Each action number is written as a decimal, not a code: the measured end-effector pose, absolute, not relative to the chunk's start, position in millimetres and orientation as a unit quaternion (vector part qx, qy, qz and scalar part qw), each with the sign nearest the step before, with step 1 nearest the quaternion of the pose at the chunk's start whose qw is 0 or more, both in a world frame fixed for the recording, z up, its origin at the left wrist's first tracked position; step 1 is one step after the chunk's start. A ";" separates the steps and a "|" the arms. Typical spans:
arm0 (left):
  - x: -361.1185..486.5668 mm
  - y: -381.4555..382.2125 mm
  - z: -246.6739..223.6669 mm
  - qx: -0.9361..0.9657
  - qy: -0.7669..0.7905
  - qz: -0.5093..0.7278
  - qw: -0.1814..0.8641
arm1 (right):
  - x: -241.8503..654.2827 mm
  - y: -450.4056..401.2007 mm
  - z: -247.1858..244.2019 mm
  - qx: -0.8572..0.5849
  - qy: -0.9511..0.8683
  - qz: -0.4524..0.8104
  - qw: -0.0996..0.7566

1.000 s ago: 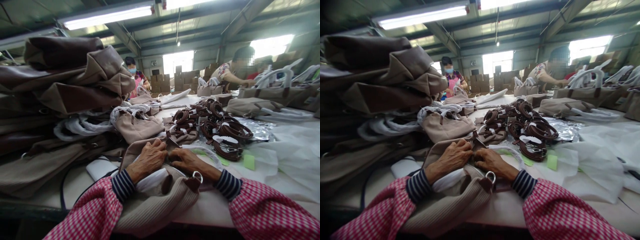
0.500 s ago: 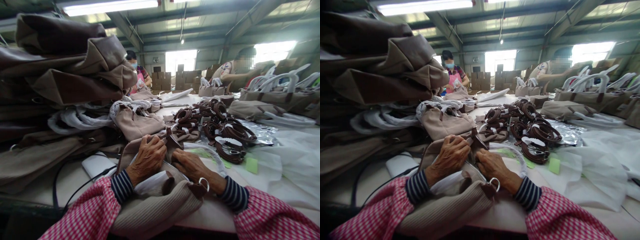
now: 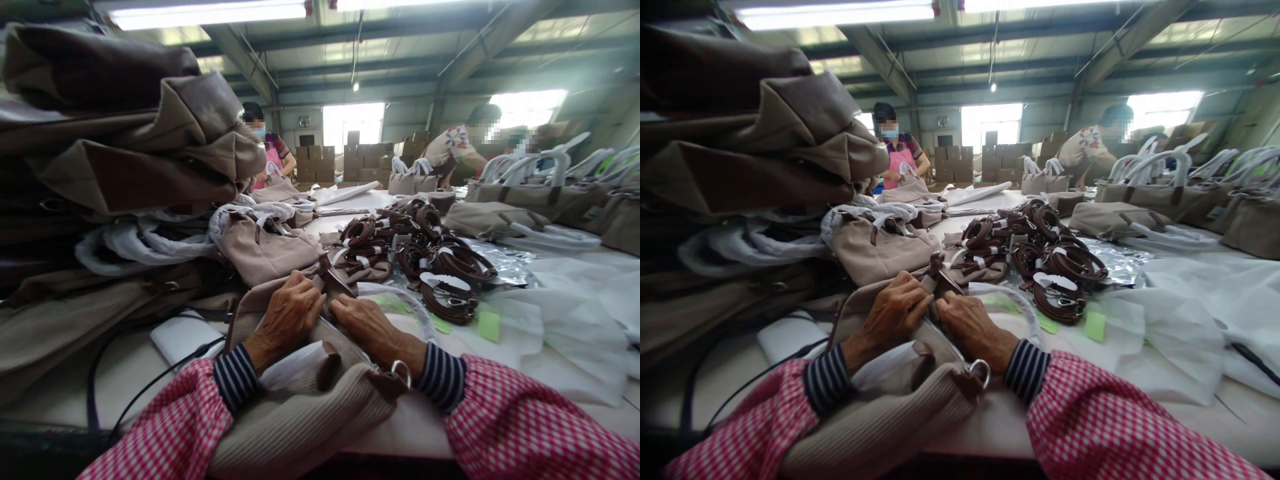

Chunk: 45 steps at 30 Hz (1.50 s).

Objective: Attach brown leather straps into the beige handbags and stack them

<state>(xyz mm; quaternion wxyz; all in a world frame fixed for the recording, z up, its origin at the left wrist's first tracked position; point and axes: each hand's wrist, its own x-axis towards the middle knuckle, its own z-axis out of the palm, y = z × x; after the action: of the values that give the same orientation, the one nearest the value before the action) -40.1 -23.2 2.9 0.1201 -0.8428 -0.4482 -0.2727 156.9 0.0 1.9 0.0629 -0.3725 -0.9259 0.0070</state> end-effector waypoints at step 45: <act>-25.0 6.3 7.1 -0.878 -0.414 -0.228 -0.081 | 175.6 6.0 -21.9 -0.385 -0.896 -0.033 0.219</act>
<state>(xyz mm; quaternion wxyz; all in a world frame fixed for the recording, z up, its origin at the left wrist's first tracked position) -25.0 6.3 7.1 -0.0811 -0.8776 -0.4138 -0.2280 175.6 6.0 -21.9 0.2193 -0.3853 -0.8957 -0.0327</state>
